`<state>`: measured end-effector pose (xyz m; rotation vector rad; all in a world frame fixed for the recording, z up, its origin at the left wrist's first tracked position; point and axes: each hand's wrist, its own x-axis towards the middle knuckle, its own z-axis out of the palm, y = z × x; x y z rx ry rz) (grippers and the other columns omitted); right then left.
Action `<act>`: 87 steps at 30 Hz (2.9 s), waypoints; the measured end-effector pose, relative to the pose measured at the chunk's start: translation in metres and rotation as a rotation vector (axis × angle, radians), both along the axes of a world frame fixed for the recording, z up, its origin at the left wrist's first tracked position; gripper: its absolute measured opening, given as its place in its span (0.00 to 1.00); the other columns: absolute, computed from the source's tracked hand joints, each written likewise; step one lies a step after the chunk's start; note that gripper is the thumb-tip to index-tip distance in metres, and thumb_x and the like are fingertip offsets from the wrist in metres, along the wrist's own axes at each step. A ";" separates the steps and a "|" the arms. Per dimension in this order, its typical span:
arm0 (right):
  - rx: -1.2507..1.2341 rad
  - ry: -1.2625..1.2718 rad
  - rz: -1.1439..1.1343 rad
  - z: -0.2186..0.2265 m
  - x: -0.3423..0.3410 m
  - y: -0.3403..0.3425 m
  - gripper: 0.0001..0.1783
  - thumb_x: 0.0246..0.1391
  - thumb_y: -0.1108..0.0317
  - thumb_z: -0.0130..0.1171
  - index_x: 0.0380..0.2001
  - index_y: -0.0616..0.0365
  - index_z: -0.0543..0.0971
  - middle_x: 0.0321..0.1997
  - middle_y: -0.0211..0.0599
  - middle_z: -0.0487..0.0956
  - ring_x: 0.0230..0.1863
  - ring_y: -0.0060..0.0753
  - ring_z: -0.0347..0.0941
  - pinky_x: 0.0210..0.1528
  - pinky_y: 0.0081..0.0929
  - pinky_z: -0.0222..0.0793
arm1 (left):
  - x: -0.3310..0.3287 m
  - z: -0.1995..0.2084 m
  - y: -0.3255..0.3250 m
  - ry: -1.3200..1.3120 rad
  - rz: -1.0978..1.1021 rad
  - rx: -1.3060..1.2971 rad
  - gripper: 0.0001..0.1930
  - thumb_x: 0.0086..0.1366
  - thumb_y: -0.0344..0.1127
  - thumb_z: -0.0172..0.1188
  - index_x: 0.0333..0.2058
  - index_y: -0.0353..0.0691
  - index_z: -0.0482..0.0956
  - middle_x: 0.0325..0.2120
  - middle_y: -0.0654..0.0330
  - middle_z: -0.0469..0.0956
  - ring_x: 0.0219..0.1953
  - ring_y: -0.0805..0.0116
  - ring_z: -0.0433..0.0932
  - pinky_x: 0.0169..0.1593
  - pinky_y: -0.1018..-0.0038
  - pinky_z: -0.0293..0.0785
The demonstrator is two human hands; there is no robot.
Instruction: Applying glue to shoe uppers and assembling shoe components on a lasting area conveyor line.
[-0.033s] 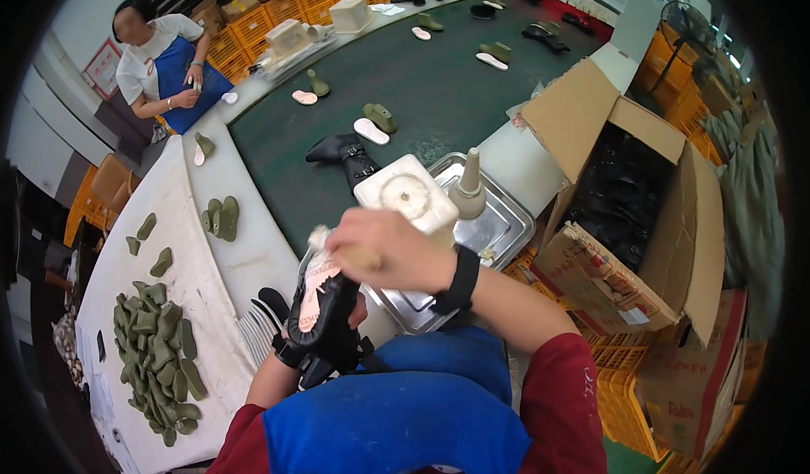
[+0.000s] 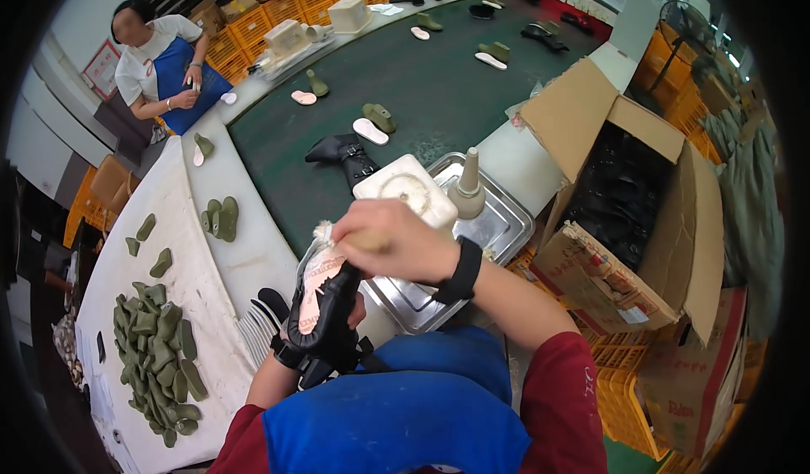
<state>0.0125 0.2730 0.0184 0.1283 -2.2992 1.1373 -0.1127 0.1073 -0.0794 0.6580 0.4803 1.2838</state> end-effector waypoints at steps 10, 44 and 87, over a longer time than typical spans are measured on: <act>0.025 0.014 -0.160 -0.003 0.009 0.008 0.07 0.42 0.75 0.59 0.29 0.61 0.77 0.26 0.38 0.75 0.28 0.38 0.72 0.31 0.27 0.67 | -0.004 -0.018 -0.007 0.470 0.322 -0.230 0.41 0.59 0.68 0.27 0.57 0.35 0.57 0.50 0.58 0.68 0.50 0.70 0.69 0.55 0.72 0.64; -0.332 -0.149 -0.860 -0.037 0.143 0.039 0.05 0.48 0.78 0.53 0.30 0.65 0.76 0.26 0.30 0.72 0.23 0.17 0.68 0.25 0.14 0.62 | -0.239 -0.183 0.121 0.738 1.281 -0.787 0.33 0.53 0.52 0.62 0.41 0.21 0.71 0.39 0.47 0.75 0.40 0.59 0.75 0.45 0.68 0.70; -0.717 0.034 -0.980 -0.017 0.252 0.048 0.06 0.48 0.70 0.53 0.22 0.62 0.74 0.24 0.33 0.71 0.28 0.25 0.67 0.33 0.22 0.63 | -0.198 0.007 0.258 1.083 0.419 -0.458 0.25 0.60 0.37 0.54 0.56 0.41 0.61 0.48 0.60 0.71 0.49 0.68 0.69 0.53 0.67 0.64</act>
